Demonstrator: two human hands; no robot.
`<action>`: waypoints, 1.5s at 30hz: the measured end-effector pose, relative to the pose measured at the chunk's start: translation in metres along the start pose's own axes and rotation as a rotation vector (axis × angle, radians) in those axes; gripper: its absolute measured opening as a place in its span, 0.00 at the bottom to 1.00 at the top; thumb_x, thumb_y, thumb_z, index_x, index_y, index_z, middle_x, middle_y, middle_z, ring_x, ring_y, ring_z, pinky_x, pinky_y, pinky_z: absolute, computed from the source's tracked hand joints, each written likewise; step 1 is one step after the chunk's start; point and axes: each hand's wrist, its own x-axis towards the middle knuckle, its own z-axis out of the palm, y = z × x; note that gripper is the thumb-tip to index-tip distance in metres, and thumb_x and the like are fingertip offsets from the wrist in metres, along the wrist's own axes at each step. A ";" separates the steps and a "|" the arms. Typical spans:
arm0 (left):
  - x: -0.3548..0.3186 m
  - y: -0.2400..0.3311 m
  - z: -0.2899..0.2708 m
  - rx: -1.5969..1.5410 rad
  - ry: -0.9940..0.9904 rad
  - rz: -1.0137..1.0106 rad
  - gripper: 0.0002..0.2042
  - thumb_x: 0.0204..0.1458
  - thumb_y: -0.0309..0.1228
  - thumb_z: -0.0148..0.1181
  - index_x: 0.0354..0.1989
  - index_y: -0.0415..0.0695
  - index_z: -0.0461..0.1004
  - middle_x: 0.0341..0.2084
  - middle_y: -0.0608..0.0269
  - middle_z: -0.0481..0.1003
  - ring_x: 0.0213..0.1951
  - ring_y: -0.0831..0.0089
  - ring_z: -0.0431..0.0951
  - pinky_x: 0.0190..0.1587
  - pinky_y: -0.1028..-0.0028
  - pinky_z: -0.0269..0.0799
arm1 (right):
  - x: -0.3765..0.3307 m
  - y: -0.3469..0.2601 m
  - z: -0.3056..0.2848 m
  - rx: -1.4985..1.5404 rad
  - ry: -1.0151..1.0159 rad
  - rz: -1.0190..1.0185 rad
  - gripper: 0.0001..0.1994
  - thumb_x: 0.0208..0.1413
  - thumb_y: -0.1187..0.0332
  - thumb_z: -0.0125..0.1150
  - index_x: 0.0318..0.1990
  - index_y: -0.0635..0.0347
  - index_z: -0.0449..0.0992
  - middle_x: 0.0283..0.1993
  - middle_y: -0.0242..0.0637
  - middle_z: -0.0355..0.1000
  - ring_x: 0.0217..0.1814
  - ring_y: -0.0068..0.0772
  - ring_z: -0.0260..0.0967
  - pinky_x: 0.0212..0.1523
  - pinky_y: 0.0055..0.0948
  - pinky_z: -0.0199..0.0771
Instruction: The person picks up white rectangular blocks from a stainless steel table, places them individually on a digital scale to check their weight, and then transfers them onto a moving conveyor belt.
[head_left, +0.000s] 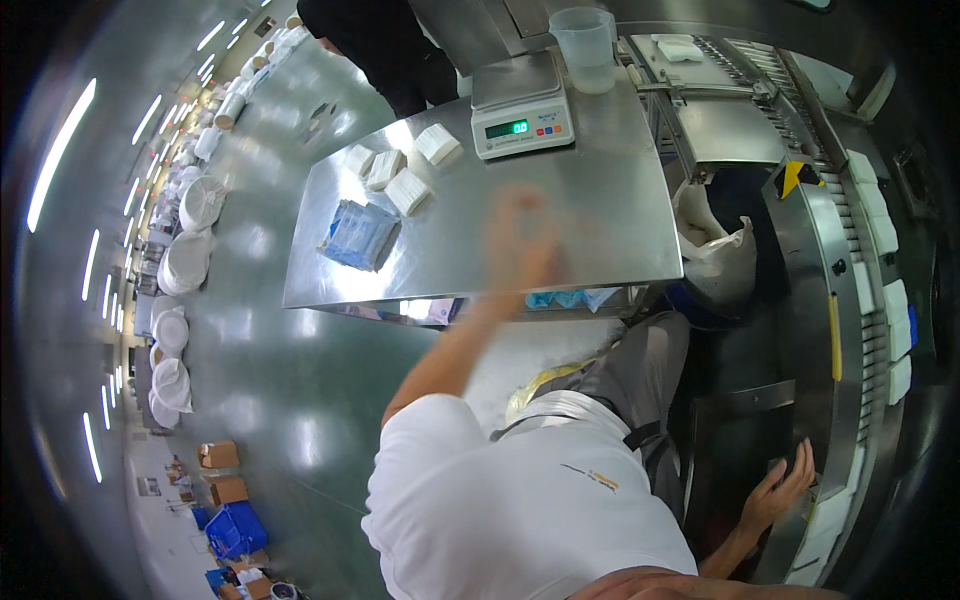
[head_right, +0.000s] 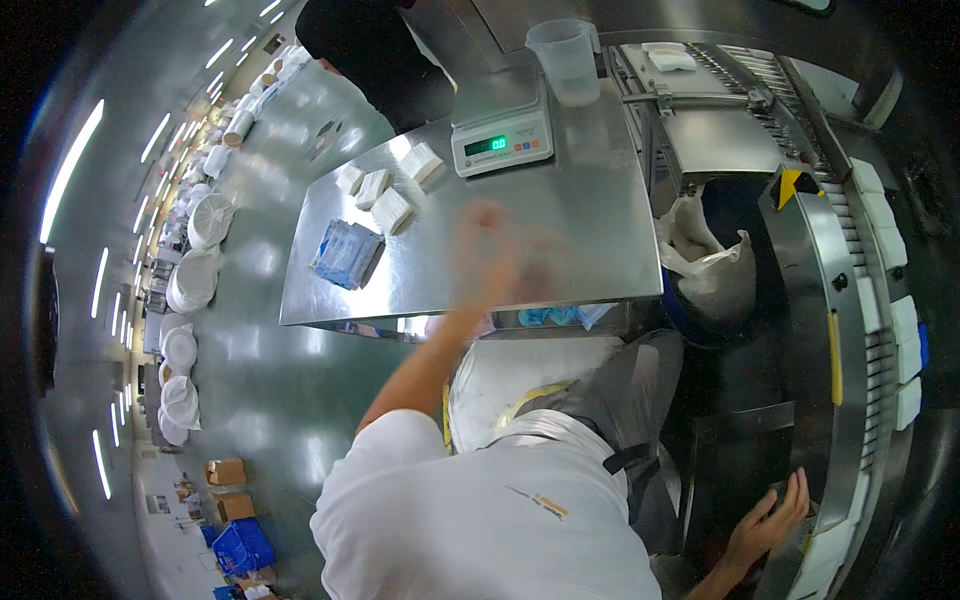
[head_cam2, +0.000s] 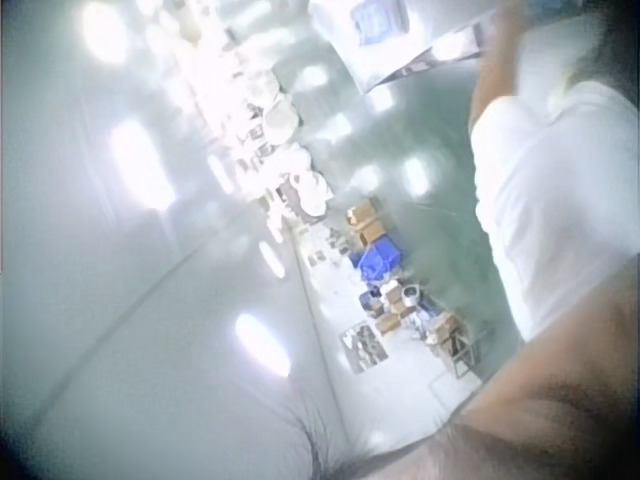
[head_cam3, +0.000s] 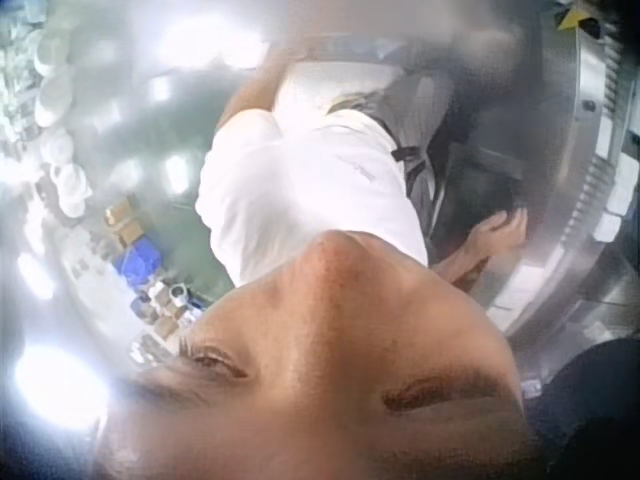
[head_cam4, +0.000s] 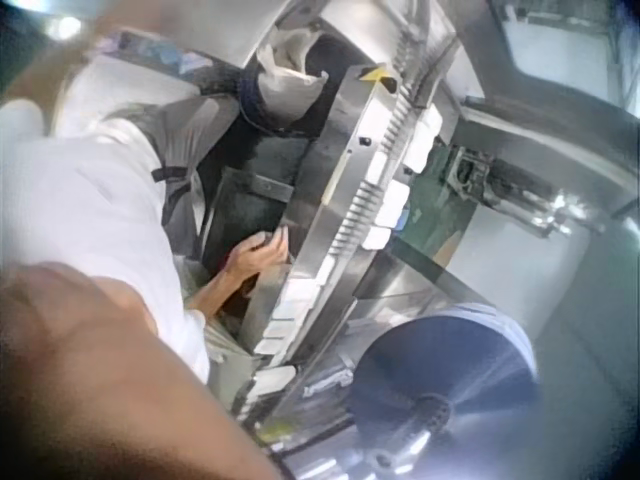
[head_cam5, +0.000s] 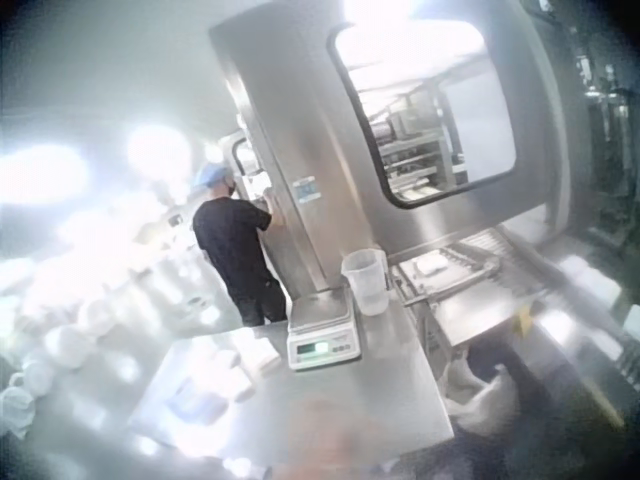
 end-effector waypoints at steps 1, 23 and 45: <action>0.013 -0.055 -0.029 0.053 0.187 -0.018 0.14 0.60 0.32 0.63 0.51 0.40 0.73 0.45 0.50 0.75 0.46 0.55 0.77 0.51 0.61 0.73 | 0.004 -0.010 0.014 0.089 -0.004 0.006 0.17 0.73 0.72 0.48 0.65 0.69 0.70 0.69 0.50 0.68 0.70 0.52 0.64 0.70 0.50 0.62; 0.112 -0.185 -0.027 0.505 -0.178 -0.127 0.35 0.54 0.48 0.70 0.69 0.48 0.69 0.59 0.36 0.70 0.59 0.45 0.73 0.61 0.51 0.70 | -0.072 -0.069 0.052 0.282 0.258 0.091 0.19 0.56 0.72 0.69 0.54 0.62 0.73 0.57 0.43 0.71 0.58 0.44 0.70 0.61 0.45 0.70; -0.129 0.210 0.142 -1.195 -0.965 0.481 0.61 0.38 0.24 0.85 0.77 0.45 0.42 0.60 0.49 0.64 0.58 0.64 0.72 0.56 0.64 0.75 | 0.011 -0.105 0.014 1.017 0.334 0.198 0.20 0.50 0.66 0.80 0.49 0.62 0.81 0.51 0.38 0.75 0.53 0.32 0.76 0.54 0.33 0.77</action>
